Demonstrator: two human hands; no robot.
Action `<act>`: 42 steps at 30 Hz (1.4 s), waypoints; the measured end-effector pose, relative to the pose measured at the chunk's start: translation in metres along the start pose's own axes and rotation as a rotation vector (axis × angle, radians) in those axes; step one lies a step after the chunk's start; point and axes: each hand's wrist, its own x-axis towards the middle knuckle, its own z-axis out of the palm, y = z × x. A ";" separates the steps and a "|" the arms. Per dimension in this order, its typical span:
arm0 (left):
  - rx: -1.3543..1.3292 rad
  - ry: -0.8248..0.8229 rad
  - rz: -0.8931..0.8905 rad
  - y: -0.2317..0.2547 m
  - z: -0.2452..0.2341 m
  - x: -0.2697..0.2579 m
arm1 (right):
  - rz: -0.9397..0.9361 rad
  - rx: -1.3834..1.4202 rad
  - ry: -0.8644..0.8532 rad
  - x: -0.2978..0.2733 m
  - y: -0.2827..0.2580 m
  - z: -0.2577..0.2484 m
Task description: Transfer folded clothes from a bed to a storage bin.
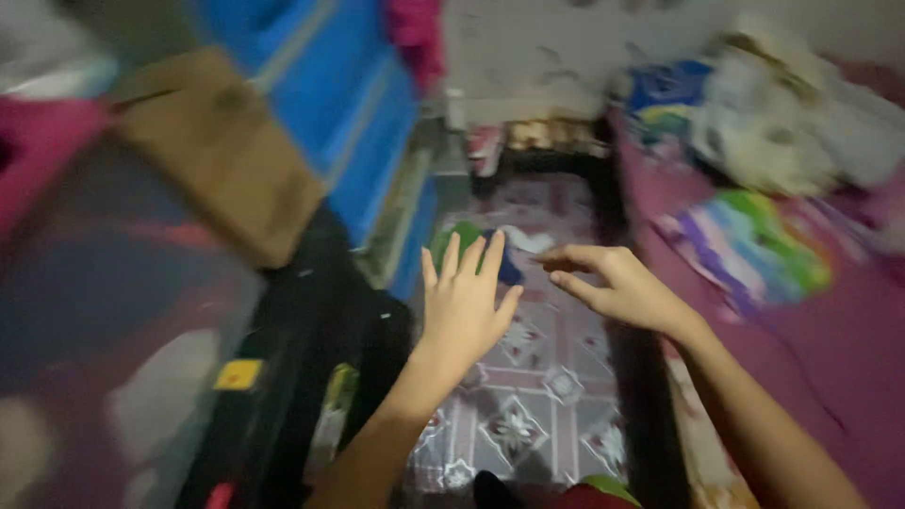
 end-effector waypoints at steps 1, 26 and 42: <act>-0.027 -0.017 0.035 0.015 0.014 0.003 | 0.036 -0.008 0.030 -0.020 0.007 -0.008; -0.693 -0.814 0.373 0.377 0.304 -0.129 | 1.120 0.165 0.749 -0.637 0.224 0.075; -0.412 -1.146 0.322 0.387 0.587 -0.272 | 1.766 0.909 1.409 -0.747 0.322 0.250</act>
